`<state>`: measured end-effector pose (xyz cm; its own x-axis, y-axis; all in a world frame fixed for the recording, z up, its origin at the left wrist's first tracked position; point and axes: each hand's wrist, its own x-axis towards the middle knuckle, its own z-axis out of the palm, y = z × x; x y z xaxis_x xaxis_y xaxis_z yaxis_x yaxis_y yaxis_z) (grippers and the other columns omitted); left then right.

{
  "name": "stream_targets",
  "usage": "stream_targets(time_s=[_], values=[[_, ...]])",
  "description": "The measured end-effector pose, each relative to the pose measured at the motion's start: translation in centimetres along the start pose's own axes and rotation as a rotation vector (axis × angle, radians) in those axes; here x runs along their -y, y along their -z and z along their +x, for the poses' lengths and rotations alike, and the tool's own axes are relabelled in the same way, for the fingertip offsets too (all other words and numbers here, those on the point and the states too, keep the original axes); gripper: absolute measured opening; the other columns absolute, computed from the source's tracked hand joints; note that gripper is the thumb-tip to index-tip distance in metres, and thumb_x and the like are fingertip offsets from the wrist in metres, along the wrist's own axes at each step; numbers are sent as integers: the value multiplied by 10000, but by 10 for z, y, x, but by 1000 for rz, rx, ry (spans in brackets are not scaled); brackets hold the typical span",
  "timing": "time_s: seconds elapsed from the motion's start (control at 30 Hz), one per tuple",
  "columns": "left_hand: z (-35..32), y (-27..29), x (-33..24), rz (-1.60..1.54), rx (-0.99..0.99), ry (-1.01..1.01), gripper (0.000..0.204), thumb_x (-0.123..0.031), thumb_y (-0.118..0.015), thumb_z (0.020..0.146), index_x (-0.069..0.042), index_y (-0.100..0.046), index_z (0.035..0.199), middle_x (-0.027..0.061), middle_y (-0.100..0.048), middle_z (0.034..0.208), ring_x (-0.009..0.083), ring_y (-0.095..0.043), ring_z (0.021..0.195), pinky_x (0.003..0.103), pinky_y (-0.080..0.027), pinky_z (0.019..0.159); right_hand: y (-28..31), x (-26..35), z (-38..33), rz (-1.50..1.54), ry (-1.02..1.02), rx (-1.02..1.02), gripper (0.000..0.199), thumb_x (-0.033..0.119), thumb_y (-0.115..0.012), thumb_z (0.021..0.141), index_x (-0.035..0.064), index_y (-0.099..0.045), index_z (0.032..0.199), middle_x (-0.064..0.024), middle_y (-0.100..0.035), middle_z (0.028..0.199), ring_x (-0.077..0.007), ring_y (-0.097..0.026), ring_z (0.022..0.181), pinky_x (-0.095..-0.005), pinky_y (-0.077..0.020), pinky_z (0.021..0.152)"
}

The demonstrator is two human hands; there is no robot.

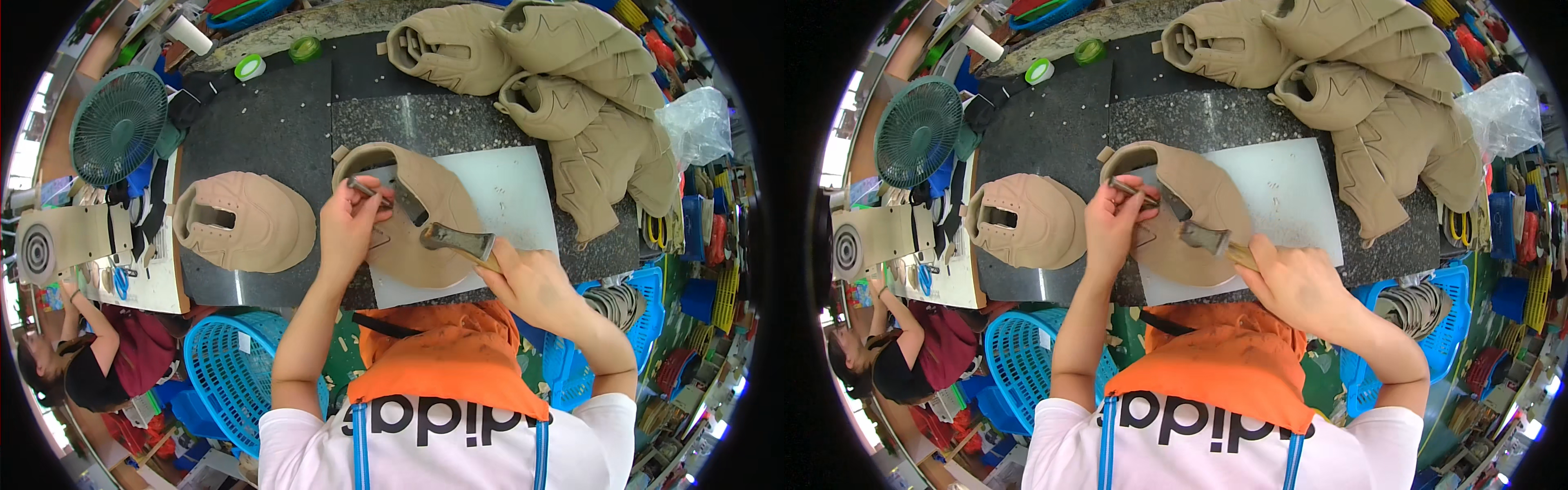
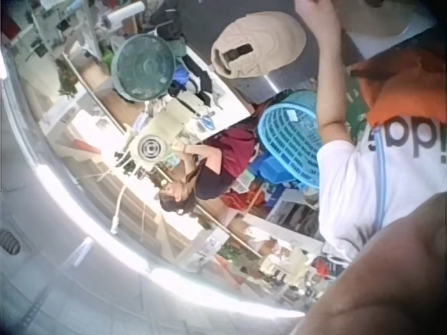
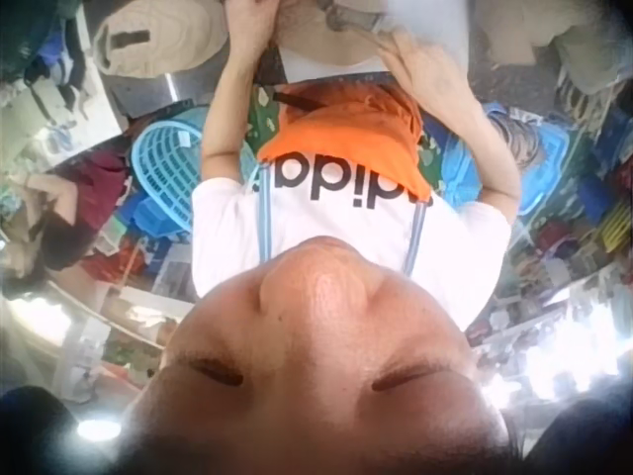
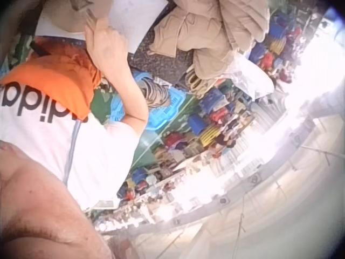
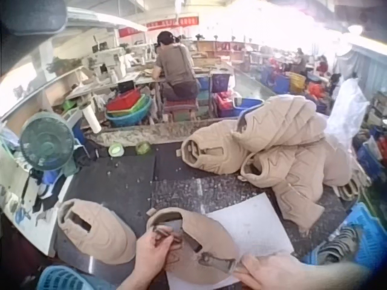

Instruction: The person punches holes into shoe uppers using a punch tool and a hammer, then stacks the shoe uppers on the table.

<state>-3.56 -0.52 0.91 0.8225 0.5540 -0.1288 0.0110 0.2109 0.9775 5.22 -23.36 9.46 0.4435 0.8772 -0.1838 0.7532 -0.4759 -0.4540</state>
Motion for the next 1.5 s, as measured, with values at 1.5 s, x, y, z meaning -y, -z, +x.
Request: stream_targets(time_s=[1.5], values=[[-36,-12,11,1222,209,-384,142,-35,-605,829,-18,-576,966,102,-655,792,186,-653,709,286,-497,618,34,15,0,-6,412,-361,211,193,-559,862,-12,-515,885,-202,-565,671,-313,-580,584,-382,-456,517]])
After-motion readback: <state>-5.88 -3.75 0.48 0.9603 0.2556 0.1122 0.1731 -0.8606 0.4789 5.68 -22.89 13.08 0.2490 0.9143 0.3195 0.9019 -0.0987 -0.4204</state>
